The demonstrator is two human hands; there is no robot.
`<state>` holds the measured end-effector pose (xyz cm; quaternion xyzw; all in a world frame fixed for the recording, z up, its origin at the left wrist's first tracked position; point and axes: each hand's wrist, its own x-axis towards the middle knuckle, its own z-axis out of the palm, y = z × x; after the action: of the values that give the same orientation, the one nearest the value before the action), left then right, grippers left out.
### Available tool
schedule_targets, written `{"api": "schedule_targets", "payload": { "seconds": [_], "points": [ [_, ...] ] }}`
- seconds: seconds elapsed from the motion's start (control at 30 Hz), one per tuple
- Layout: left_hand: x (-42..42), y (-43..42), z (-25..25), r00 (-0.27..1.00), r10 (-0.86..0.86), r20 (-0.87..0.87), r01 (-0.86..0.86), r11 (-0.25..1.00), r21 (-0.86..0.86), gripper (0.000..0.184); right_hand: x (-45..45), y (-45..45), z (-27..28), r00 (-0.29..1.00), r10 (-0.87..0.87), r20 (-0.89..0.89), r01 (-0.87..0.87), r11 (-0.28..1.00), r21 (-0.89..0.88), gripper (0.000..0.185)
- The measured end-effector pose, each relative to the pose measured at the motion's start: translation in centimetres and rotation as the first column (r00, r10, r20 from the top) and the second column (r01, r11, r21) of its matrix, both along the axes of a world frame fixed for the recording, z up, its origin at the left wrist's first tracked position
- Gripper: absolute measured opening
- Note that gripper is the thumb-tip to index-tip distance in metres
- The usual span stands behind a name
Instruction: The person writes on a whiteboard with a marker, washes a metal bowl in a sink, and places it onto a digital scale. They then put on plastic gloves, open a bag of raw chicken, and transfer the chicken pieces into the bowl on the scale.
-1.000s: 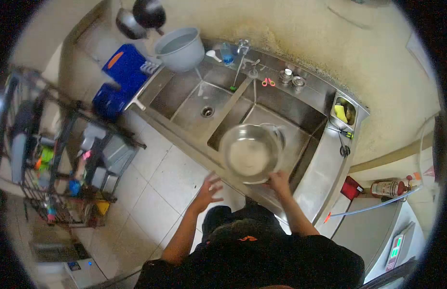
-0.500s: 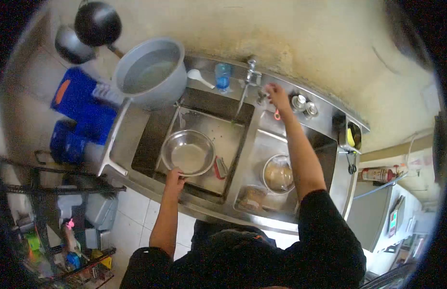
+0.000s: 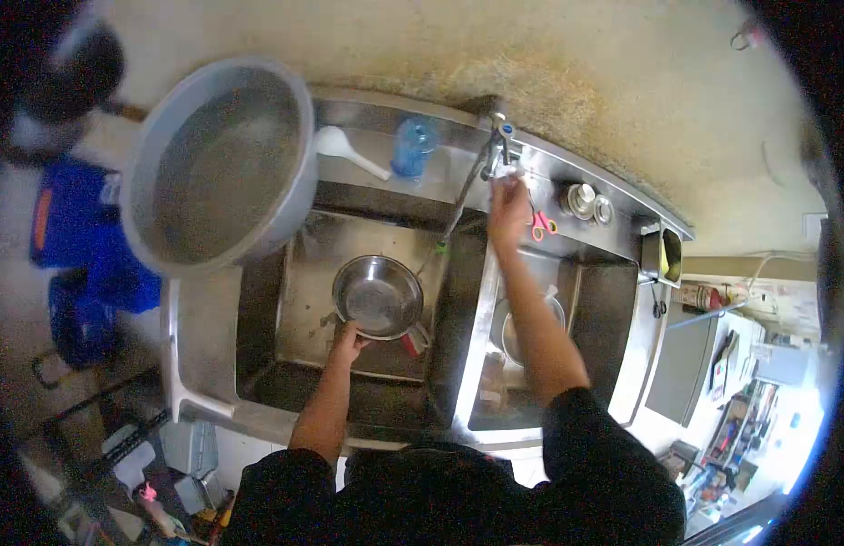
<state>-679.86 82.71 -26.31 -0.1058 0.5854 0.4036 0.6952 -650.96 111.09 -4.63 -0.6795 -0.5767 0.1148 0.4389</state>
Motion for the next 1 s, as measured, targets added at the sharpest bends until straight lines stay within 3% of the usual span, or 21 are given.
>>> {"api": "schedule_targets", "payload": {
  "seconds": [0.03,0.07,0.1,0.13,0.2,0.27,0.33,0.4,0.47,0.5,0.57,0.7,0.73,0.83,0.9,0.93,0.97,1.0],
  "points": [
    [-0.1,0.2,-1.6,0.998,-0.016,-0.068,0.013,0.999,-0.053,0.041,-2.1,-2.5,-0.1,0.993,-0.035,-0.116,0.03,0.998,-0.048,0.036],
    [-0.4,0.6,-1.4,0.993,-0.099,-0.071,0.098,0.995,-0.006,0.046,-2.6,-4.4,-1.7,0.986,0.032,-0.164,-0.063,0.981,-0.184,0.038],
    [-0.2,1.1,-1.6,0.99,-0.117,-0.072,0.116,0.993,-0.02,0.046,-3.6,-5.7,-4.1,0.954,0.051,-0.297,-0.11,0.976,-0.187,0.041],
    [0.1,1.6,-1.8,0.995,-0.088,-0.045,0.086,0.996,-0.039,0.043,-4.4,-6.7,-3.6,0.99,0.041,-0.132,-0.086,0.929,-0.36,0.038],
    [0.3,1.8,-2.6,0.997,-0.074,-0.029,0.072,0.995,-0.071,0.041,-5.7,-7.7,-7.7,0.972,0.033,-0.231,-0.115,0.929,-0.353,0.033],
    [0.3,1.6,-4.3,0.986,-0.163,-0.044,0.168,0.975,0.143,0.038,-6.3,-7.8,-10.0,0.944,0.047,-0.328,-0.162,0.929,-0.334,0.029],
    [0.7,3.4,-4.1,0.982,-0.184,-0.037,0.185,0.982,0.039,0.039,-7.3,-7.0,-11.4,0.842,0.219,-0.493,-0.444,0.801,-0.402,0.028],
    [0.6,4.0,-3.2,0.98,-0.195,-0.031,0.192,0.979,-0.073,0.04,-8.7,-6.7,-8.3,0.754,0.265,-0.601,-0.556,0.744,-0.37,0.027],
    [0.5,4.7,-1.5,0.973,-0.173,-0.151,0.177,0.984,0.011,0.04,-8.7,-6.2,-7.9,0.568,0.281,-0.774,-0.696,0.665,-0.27,0.025],
    [0.5,5.2,-0.8,0.967,-0.164,-0.193,0.174,0.984,0.038,0.04,-7.9,-6.3,-7.5,0.559,0.278,-0.781,-0.701,0.661,-0.267,0.025],
    [0.5,6.5,0.9,0.992,-0.084,-0.095,0.091,0.993,0.077,0.042,-5.5,-6.2,-6.5,0.705,0.493,-0.51,-0.696,0.616,-0.368,0.024],
    [0.5,7.0,3.6,0.998,-0.056,-0.016,0.057,0.997,0.054,0.027,-2.4,-6.5,-10.6,0.721,0.417,-0.554,-0.683,0.564,-0.464,0.025],
    [0.6,7.1,4.7,0.994,-0.111,-0.021,0.113,0.99,0.089,0.029,-2.8,-6.7,-11.6,0.754,0.43,-0.496,-0.646,0.62,-0.445,0.025],
    [0.6,7.7,5.2,0.982,-0.186,-0.032,0.188,0.978,0.086,0.033,-4.3,-6.0,-6.9,0.679,0.426,-0.599,-0.702,0.615,-0.358,0.026],
    [-0.4,6.7,4.2,0.978,-0.203,-0.037,0.204,0.978,0.031,0.036,-3.4,-5.4,-6.5,0.683,0.531,-0.501,-0.73,0.512,-0.453,0.023],
    [-1.2,6.3,3.3,0.971,-0.238,0.003,0.238,0.971,0.037,0.036,-2.9,-5.2,-6.8,0.797,0.556,-0.238,-0.577,0.583,-0.572,0.019],
    [-1.7,6.0,2.8,0.961,-0.273,0.046,0.271,0.961,0.045,0.035,-3.1,-5.3,-7.5,0.798,0.554,-0.238,-0.576,0.585,-0.571,0.019],
    [-1.5,6.4,4.6,0.96,-0.277,0.047,0.275,0.96,0.046,0.035,-3.5,-5.7,-8.6,0.86,0.461,-0.221,-0.506,0.704,-0.499,0.018]
  ]
}}
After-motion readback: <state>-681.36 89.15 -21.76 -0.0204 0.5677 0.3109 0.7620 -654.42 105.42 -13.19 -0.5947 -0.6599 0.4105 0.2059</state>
